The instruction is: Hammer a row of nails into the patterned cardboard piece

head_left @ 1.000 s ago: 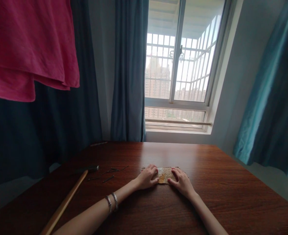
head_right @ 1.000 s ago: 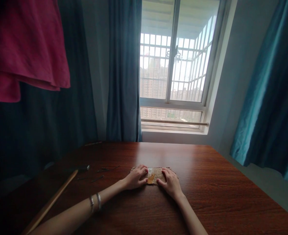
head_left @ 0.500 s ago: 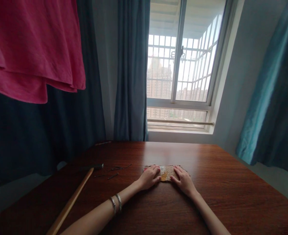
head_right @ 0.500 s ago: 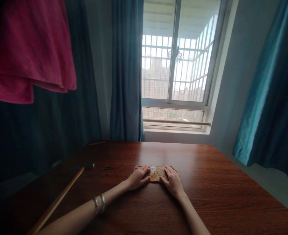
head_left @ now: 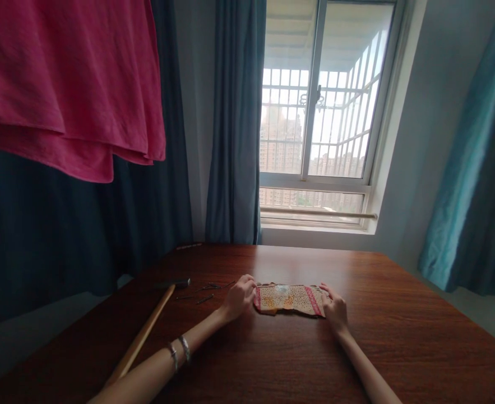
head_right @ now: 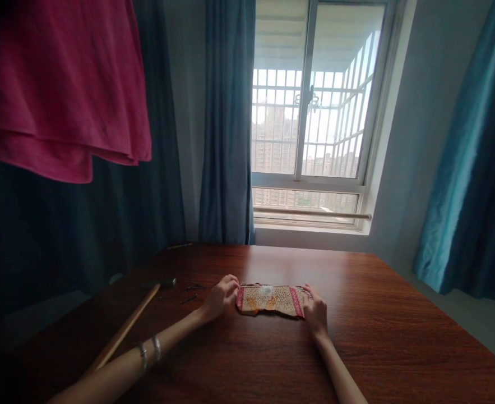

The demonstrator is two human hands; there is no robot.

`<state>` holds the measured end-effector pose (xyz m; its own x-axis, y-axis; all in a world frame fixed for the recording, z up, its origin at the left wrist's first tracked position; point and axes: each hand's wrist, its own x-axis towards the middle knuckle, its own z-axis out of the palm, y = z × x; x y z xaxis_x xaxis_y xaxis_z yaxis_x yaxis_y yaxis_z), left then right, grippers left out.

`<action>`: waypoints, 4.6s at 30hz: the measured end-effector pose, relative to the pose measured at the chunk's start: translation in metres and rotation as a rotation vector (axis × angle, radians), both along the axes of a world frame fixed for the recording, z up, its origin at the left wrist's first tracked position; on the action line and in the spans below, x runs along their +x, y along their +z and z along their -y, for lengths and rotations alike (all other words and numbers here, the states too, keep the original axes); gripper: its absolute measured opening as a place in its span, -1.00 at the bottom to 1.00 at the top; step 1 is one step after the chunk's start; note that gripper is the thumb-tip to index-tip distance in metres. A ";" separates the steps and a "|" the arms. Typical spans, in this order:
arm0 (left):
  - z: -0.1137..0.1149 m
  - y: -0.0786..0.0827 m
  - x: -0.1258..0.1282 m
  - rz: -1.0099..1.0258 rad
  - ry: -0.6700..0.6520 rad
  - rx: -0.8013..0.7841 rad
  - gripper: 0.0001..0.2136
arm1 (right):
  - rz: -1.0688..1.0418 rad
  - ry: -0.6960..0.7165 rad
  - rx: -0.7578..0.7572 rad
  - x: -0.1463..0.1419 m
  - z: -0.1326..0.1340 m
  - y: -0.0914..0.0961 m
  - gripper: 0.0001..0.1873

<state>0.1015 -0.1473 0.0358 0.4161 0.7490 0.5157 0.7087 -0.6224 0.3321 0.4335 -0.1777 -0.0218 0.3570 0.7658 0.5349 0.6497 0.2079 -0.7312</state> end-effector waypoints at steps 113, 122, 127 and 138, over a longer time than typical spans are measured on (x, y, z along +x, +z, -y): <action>-0.050 0.003 0.086 0.469 -0.339 -0.639 -0.61 | -0.113 0.333 -0.064 -0.084 -0.006 0.037 -0.78; -0.059 -0.021 0.062 0.343 -0.130 -0.414 -0.69 | -0.022 0.115 -0.111 -0.049 -0.011 0.029 -0.75; -0.057 -0.025 0.059 0.340 -0.124 -0.408 -0.72 | 0.213 0.079 -0.067 -0.049 -0.008 0.025 -0.76; -0.048 -0.025 0.065 0.393 -0.123 -0.439 -0.75 | 0.253 0.096 -0.104 -0.049 -0.006 0.020 -0.75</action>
<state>0.1663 -0.0992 0.0103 0.3540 0.8852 0.3018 0.4124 -0.4373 0.7992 0.3847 -0.1713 -0.0018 0.1456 0.8450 0.5145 0.7952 0.2095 -0.5691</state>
